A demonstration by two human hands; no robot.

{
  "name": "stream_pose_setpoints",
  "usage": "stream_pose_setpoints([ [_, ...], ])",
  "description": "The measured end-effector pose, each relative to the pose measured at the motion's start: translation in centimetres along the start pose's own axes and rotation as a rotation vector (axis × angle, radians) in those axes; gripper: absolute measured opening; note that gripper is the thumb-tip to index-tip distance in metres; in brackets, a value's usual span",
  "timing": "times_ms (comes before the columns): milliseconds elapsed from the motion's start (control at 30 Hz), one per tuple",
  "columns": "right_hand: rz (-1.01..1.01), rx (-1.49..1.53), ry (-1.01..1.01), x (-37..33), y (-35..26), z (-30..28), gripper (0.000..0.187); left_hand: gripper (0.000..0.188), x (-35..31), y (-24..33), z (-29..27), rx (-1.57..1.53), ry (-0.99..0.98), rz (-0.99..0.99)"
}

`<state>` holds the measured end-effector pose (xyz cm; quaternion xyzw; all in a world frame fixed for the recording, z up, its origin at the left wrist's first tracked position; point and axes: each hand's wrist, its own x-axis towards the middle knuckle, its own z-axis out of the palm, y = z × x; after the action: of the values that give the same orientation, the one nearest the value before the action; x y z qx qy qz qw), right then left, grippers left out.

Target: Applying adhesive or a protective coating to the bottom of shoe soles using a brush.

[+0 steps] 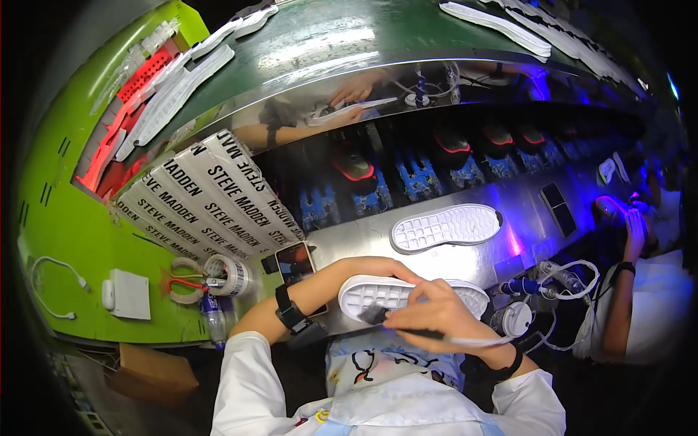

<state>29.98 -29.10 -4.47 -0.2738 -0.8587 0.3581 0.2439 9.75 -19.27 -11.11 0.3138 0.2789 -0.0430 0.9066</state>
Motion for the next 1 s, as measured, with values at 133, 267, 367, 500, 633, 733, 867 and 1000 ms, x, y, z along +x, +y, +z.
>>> stream_pose_setpoints([
  [133, -0.141, 0.053, -0.073, -1.0, 0.1, -3.0, 0.023, 0.038, -0.6, -0.6, 0.4, 0.413, 0.072, -0.076],
  [267, 0.171, 0.316, 0.480, -0.9, 0.4, -3.4, 0.027, 0.075, 0.4, -3.3, 2.6, -0.458, -0.252, 0.855],
  [367, 0.461, 0.423, 0.287, 0.3, 0.1, -1.6, 0.025, 0.083, 3.4, -5.5, 4.3, -0.697, -0.135, 1.074],
  [500, 0.175, -0.242, 0.796, 2.6, 0.4, -0.6, 0.027, 0.078, 5.2, -6.2, 4.6, -0.758, -0.582, 1.024],
  [633, -0.219, -0.117, 0.491, 3.0, -1.3, 2.1, 0.022, 0.074, 5.3, -5.4, 5.1, -1.034, -0.378, 1.115],
  [733, 0.017, -0.113, 0.563, 2.2, -1.1, 2.6, 0.024, 0.072, 4.4, -4.6, 5.1, -0.923, -0.304, 1.175],
  [867, -0.072, 0.195, 0.283, 1.7, -0.9, 2.5, 0.027, 0.076, 3.3, -3.7, 4.4, -0.961, -0.456, 1.070],
  [1000, 0.141, 0.317, 0.444, 1.4, -0.7, 2.1, 0.022, 0.074, 2.6, -3.2, 4.0, -0.847, -0.154, 1.128],
])
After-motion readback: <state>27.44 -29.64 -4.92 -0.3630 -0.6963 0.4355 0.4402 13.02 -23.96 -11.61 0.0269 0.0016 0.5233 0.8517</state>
